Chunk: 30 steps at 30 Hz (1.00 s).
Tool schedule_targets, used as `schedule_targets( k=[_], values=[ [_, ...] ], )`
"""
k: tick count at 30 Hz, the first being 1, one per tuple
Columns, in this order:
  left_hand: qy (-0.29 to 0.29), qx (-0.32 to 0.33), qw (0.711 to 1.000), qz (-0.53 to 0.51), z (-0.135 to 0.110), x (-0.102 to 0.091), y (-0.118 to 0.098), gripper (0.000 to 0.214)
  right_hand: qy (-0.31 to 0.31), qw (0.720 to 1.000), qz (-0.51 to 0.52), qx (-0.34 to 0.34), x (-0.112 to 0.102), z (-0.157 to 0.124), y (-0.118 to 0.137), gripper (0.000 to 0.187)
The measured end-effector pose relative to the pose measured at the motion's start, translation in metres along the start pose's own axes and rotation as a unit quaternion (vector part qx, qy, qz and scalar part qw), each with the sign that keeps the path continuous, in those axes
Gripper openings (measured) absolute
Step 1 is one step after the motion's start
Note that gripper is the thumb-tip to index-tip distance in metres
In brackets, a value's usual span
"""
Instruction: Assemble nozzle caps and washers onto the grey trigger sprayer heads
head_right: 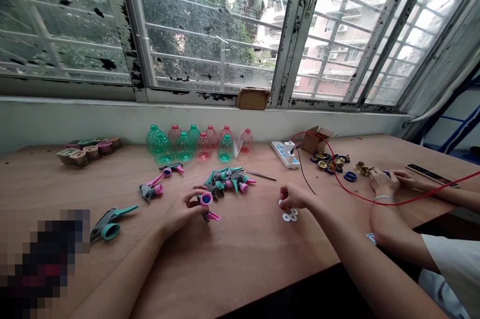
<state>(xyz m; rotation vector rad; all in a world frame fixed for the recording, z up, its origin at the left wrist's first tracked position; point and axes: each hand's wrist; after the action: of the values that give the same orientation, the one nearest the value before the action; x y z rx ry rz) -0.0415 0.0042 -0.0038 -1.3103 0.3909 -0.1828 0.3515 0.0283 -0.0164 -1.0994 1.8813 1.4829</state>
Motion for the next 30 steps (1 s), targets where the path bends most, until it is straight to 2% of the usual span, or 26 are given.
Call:
schedule_targets(
  k=[4,6,10,13,15,18,22,27,30],
  values=[
    [0.018,0.026,0.998,0.059,-0.001,0.005,-0.001,0.027,-0.006,0.998,0.046,-0.03,0.005,-0.015,0.021,0.023],
    [0.032,0.024,0.997,0.064,-0.002,0.007,0.0,0.028,0.0,0.988,0.12,-0.093,0.014,-0.024,0.045,0.022],
    [0.044,0.031,0.996,0.068,-0.003,0.008,0.0,0.026,0.03,0.921,0.305,-0.24,0.043,-0.033,0.108,0.028],
    [0.045,0.029,0.996,0.07,-0.004,0.008,-0.003,0.025,0.047,0.876,0.378,-0.296,0.065,-0.026,0.146,0.03],
    [0.047,0.025,0.996,0.078,-0.004,0.009,-0.003,0.025,0.034,0.856,0.409,-0.314,0.079,-0.017,0.161,0.031],
    [0.045,0.03,0.994,0.092,-0.004,0.011,-0.003,0.027,-0.006,0.839,0.441,-0.318,0.101,-0.004,0.167,0.032],
    [0.041,0.044,0.992,0.108,-0.004,0.014,-0.002,0.028,-0.07,0.844,0.434,-0.308,0.121,0.003,0.161,0.029],
    [0.036,0.041,0.991,0.126,-0.003,0.014,0.001,0.029,-0.145,0.846,0.359,-0.367,0.125,0.002,0.16,0.021],
    [0.03,0.038,0.99,0.133,-0.003,0.014,0.003,0.03,-0.174,0.846,0.336,-0.376,0.127,0.001,0.162,0.02]
  ],
)
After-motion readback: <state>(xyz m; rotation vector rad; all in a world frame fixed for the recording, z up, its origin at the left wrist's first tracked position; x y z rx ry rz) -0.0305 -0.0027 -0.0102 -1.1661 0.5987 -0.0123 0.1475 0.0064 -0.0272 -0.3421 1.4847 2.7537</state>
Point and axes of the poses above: each hand's wrist, its own z-axis towards the middle knuckle, its own x-axis out of the palm, y = z × x, and after that the axes turned 2 degrees about -x, right-handed
